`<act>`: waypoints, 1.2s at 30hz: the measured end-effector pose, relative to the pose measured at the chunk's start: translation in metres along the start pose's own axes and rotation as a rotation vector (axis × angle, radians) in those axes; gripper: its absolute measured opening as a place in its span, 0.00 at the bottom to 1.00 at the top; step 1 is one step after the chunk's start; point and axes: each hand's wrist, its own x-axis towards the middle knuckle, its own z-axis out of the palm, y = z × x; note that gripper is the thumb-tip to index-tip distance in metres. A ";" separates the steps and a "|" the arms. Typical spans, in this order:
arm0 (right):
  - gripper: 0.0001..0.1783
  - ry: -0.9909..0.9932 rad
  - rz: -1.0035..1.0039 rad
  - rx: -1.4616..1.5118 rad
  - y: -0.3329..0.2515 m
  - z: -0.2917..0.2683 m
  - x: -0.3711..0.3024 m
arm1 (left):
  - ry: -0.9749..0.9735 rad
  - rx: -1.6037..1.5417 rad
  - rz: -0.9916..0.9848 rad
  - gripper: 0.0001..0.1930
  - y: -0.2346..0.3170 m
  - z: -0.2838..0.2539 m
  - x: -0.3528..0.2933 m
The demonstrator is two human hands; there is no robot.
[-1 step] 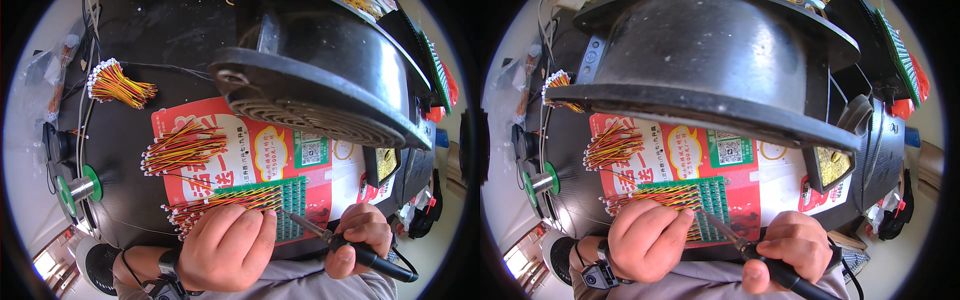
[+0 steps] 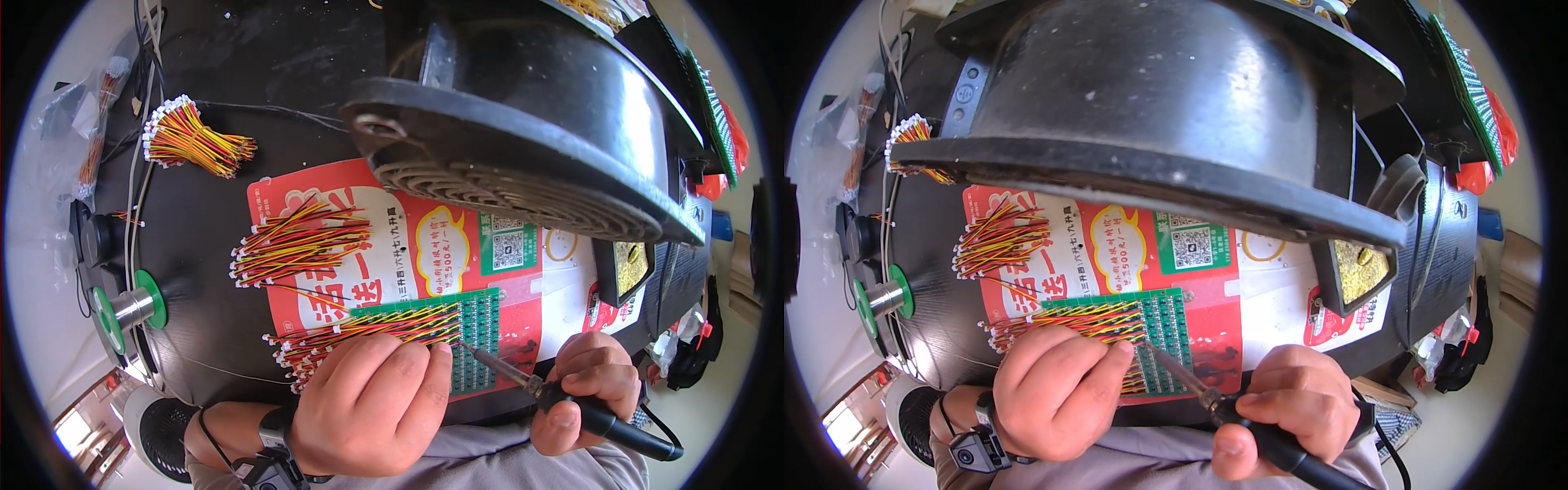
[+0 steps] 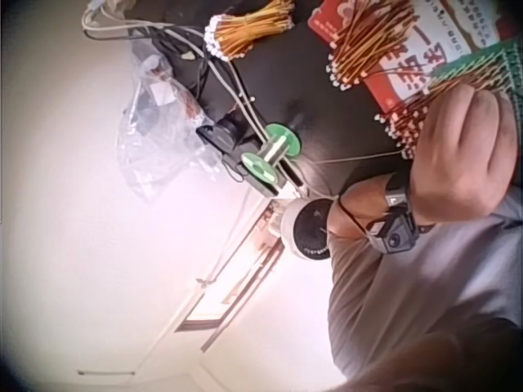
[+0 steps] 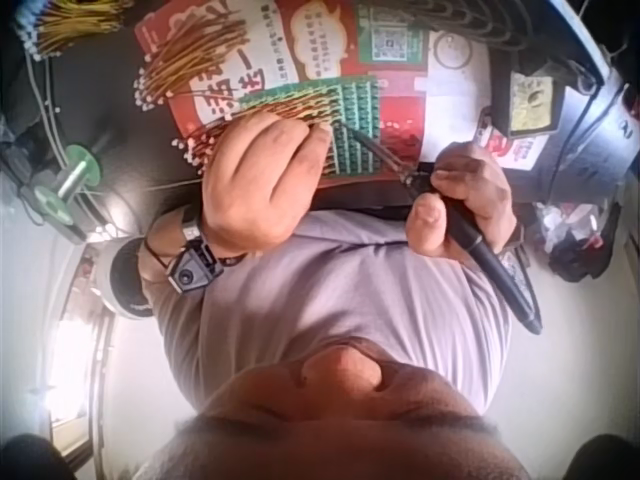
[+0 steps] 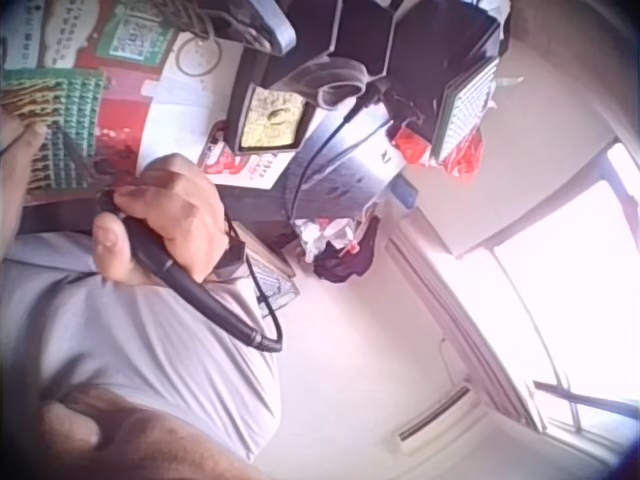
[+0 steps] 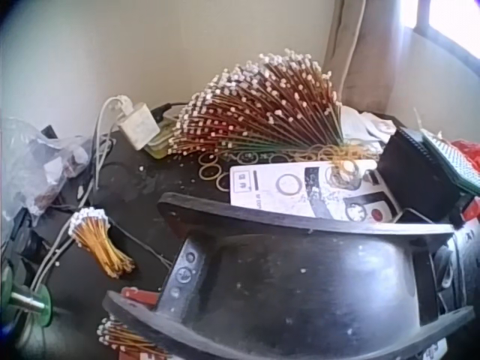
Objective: The person is soldering a series of small wire harnesses onto a green circuit board at a cluttered workstation.
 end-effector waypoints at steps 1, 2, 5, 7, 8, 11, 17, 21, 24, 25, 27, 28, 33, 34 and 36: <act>0.20 0.062 -0.003 0.006 0.000 0.002 -0.002 | 0.003 0.004 0.003 0.10 0.000 0.001 0.000; 0.20 0.123 -0.008 0.017 0.000 0.005 -0.004 | 0.008 0.012 0.004 0.10 0.000 0.001 -0.001; 0.19 0.018 0.001 0.026 0.000 -0.002 -0.001 | 0.007 0.014 -0.005 0.10 0.000 0.000 -0.002; 0.18 0.018 0.002 0.019 -0.002 -0.003 0.000 | 0.037 -0.021 0.017 0.13 -0.002 0.003 -0.001; 0.18 0.018 0.002 0.019 -0.002 -0.003 0.000 | 0.065 -0.048 0.037 0.16 -0.003 0.005 -0.001; 0.18 0.007 0.002 0.034 -0.001 -0.003 0.001 | 0.069 -0.027 0.053 0.15 -0.005 0.005 -0.001; 0.18 -0.014 -0.019 0.042 0.000 -0.013 -0.004 | 0.142 -0.090 0.075 0.13 -0.012 0.011 0.004; 0.16 0.034 -0.079 0.070 0.005 -0.011 -0.004 | 0.164 -0.134 0.043 0.13 -0.012 0.005 0.006; 0.15 0.041 -0.093 0.067 0.007 -0.012 -0.004 | 0.193 -0.072 -0.036 0.13 -0.025 -0.029 0.010; 0.15 0.048 -0.092 0.057 0.009 -0.012 -0.004 | 0.206 -0.050 -0.109 0.14 -0.031 -0.040 0.013; 0.15 0.001 -0.093 0.046 0.009 -0.014 -0.005 | 0.114 0.058 -0.161 0.15 -0.048 -0.055 0.012; 0.15 0.002 -0.094 0.043 0.008 -0.015 -0.005 | 0.116 0.057 -0.158 0.15 -0.053 -0.059 0.013; 0.15 0.005 -0.091 0.055 0.007 -0.014 -0.006 | -0.068 0.090 -0.131 0.15 -0.058 -0.055 0.011; 0.15 0.002 -0.091 0.057 0.007 -0.014 -0.006 | -0.068 0.091 -0.133 0.15 -0.059 -0.055 0.010; 0.15 -0.019 -0.089 0.059 0.007 -0.014 -0.005 | -0.076 0.169 -0.143 0.13 -0.059 -0.054 0.009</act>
